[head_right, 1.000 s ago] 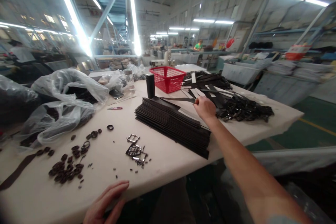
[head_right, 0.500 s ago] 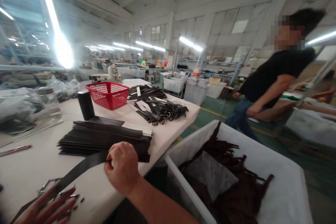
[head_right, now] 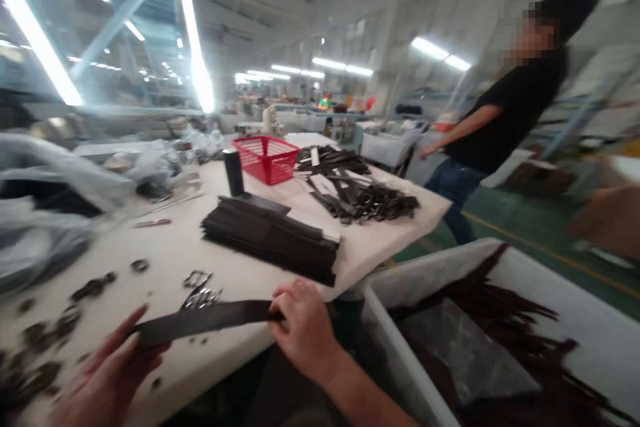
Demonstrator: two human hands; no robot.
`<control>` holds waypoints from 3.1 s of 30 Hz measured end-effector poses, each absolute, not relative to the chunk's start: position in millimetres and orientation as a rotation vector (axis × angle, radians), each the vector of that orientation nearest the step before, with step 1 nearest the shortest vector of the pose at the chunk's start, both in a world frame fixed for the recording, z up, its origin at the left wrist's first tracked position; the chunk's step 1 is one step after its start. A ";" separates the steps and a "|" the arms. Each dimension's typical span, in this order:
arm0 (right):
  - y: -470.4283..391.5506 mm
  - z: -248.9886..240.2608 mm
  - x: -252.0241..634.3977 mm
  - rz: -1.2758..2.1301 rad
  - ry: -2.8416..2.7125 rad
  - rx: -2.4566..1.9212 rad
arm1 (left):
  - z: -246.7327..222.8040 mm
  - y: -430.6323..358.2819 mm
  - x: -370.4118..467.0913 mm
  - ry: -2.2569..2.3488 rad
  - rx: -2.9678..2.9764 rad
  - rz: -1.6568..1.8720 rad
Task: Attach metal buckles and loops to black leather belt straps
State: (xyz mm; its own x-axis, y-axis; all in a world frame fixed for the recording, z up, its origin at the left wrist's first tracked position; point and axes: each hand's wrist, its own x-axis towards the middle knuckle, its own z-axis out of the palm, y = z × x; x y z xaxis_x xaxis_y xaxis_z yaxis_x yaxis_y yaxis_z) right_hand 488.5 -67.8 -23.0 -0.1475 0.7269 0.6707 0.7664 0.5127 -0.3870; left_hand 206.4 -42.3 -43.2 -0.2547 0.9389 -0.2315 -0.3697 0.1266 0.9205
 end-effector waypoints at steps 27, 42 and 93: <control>-67.8 -31.4 397.8 0.517 -2.043 -0.999 | -32.3 -114.7 217.5 1.066 0.649 1.376; -71.6 -34.7 387.2 0.672 -2.052 -0.897 | -38.0 -119.7 214.1 1.136 0.790 1.333; -44.5 -50.5 432.9 0.313 -2.067 -1.119 | -2.8 66.6 69.9 2.293 1.779 0.437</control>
State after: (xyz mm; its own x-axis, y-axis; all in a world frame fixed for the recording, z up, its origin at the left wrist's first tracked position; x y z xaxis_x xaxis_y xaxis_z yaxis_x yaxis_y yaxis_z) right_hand 432.9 -44.5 -50.5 -0.3351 0.7986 0.5000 0.6146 0.5875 -0.5265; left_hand 69.9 66.6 -2.8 -0.2519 0.9676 0.0182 0.9064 0.2293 0.3549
